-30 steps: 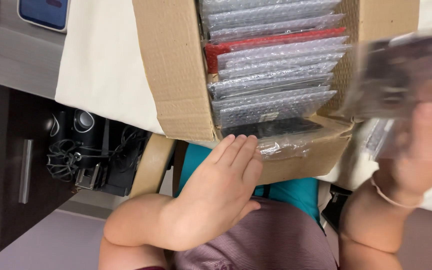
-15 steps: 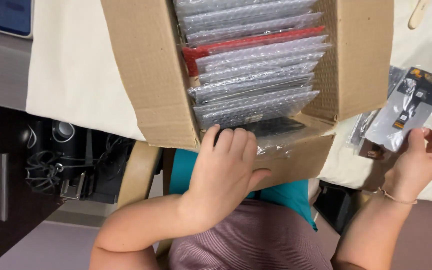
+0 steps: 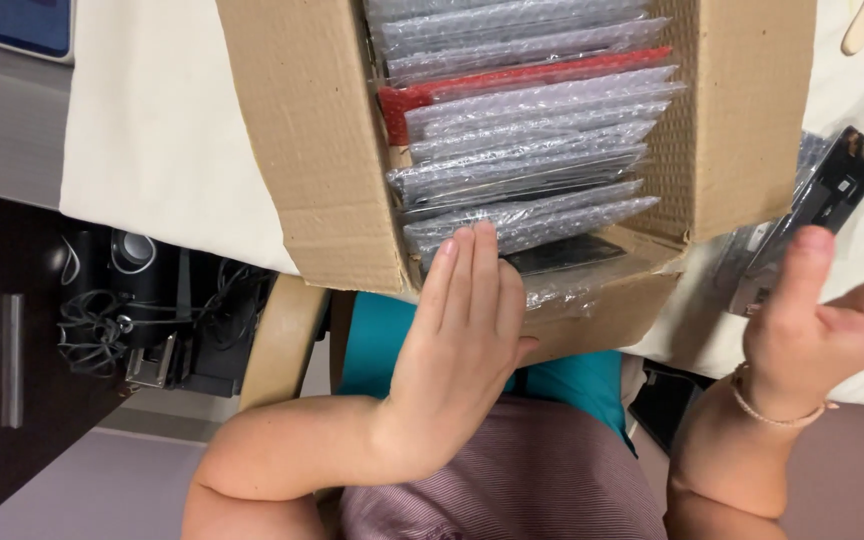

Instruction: Organizing mobile phones on a desk and unpacking a box of replacement screens and parts.

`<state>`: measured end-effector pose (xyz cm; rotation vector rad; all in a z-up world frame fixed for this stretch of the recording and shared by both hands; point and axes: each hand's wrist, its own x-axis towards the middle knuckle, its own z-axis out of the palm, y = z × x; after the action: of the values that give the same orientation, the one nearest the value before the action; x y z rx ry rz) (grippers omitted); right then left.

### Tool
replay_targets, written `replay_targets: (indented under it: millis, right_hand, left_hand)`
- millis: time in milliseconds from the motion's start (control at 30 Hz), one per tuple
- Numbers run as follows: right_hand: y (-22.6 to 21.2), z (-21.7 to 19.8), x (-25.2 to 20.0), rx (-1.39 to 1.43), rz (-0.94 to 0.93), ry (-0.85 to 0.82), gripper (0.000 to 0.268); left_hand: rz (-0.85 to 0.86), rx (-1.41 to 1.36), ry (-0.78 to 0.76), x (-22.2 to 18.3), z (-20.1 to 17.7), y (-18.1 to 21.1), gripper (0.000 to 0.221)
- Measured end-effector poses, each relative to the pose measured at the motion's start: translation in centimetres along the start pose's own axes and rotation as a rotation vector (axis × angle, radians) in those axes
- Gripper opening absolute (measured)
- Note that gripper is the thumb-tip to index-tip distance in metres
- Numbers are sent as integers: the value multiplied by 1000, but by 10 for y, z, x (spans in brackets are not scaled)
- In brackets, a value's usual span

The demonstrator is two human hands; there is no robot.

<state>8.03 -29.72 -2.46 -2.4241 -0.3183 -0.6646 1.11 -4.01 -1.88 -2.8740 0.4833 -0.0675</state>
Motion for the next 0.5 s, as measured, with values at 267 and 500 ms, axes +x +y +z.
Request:
replay_targets:
  millis: [267, 500]
  right_hand:
    - [-48, 42, 47, 1, -268, -560, 14]
    - [-48, 51, 50, -94, -277, -624, 28]
  left_hand:
    - [61, -23, -39, -10, -3, 9, 99]
    - [64, -173, 40, -22, -8, 20, 50]
